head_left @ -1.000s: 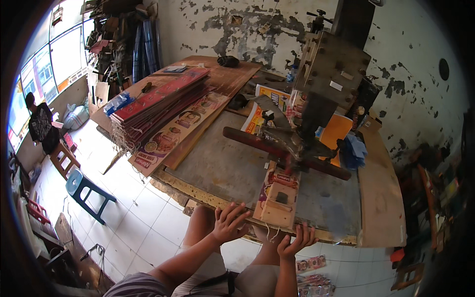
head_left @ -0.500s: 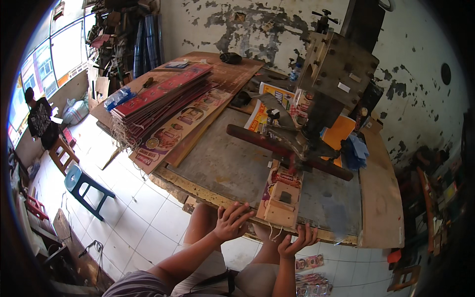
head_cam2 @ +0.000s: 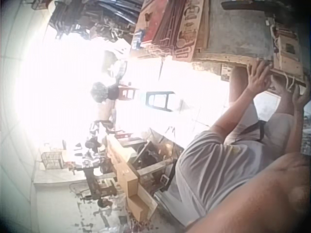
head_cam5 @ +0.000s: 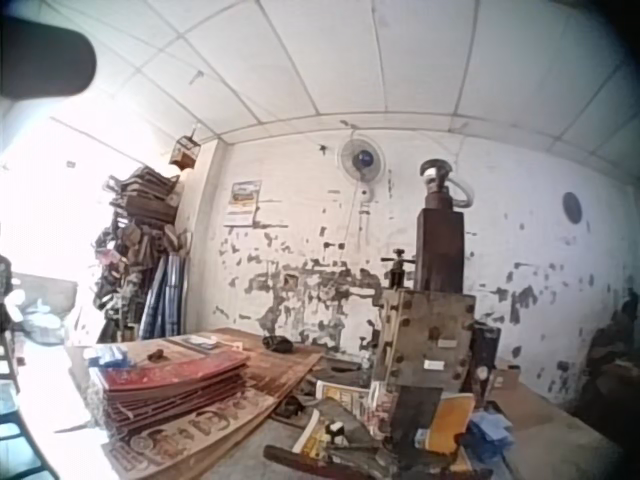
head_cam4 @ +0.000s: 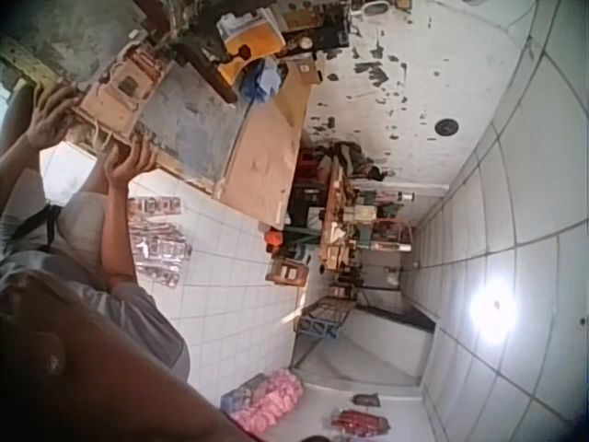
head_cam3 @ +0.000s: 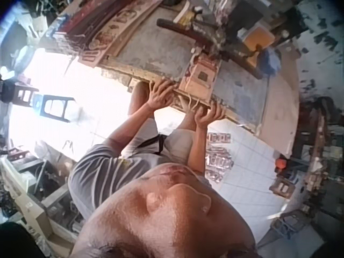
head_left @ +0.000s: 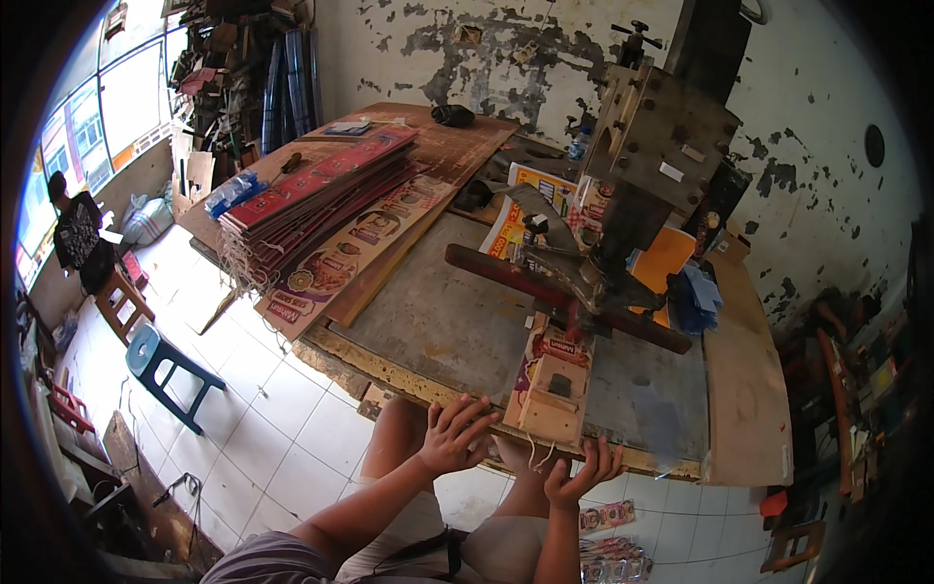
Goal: The person positions product packaging under a sealing machine, pulls the lever to seal the edge, and removes the sealed package.
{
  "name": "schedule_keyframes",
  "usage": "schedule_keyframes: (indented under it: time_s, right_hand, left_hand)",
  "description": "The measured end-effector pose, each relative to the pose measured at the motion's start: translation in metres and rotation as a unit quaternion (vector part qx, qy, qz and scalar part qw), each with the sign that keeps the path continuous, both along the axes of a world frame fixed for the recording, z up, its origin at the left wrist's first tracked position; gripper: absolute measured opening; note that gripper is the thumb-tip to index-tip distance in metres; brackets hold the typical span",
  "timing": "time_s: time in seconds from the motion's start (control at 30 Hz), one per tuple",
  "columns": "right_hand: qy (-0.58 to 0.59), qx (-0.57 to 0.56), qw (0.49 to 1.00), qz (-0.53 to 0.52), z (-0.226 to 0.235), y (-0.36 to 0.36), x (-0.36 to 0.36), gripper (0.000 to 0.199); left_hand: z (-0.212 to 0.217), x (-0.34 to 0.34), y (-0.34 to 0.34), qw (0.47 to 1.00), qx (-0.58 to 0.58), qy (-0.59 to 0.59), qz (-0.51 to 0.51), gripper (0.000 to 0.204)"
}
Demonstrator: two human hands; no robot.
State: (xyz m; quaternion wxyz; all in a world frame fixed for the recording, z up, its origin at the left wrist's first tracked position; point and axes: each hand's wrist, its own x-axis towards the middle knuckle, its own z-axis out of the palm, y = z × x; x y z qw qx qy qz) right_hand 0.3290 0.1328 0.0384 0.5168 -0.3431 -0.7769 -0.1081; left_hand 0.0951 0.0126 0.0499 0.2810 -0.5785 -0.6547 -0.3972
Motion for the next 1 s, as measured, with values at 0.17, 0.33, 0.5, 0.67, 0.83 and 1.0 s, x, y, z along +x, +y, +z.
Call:
schedule_keyframes:
  time_s: [0.17,0.33,0.5,0.67,0.83,1.0]
  right_hand:
    - [0.000,-0.001,1.000,-0.004,0.0008,-0.0004,-0.0009,0.049]
    - [0.009,0.003,1.000,0.006,0.0006,0.0008,-0.0020,0.049]
    - [0.014,0.006,1.000,0.010,0.0010,0.0009,-0.0020,0.050]
    - [0.000,0.010,1.000,-0.009,-0.0001,0.0002,-0.0019,0.050]
    - [-0.002,0.011,1.000,-0.009,0.0002,0.0004,-0.0019,0.049]
    - [-0.002,0.007,1.000,-0.008,0.0005,0.0002,-0.0026,0.049]
  left_hand:
    - [0.0037,0.0003,-0.0006,1.000,0.001,0.008,-0.002,0.047]
    - [0.0002,0.0008,-0.0005,1.000,-0.003,-0.003,0.007,0.051]
    - [-0.0001,0.0014,-0.0003,1.000,-0.001,-0.001,0.009,0.050]
    - [0.0010,0.0007,0.0009,1.000,0.005,0.004,0.000,0.047]
    - [-0.0042,0.0000,0.0006,1.000,-0.004,0.006,0.013,0.051]
    - [-0.0060,0.0001,0.0028,1.000,0.006,0.015,0.019,0.050]
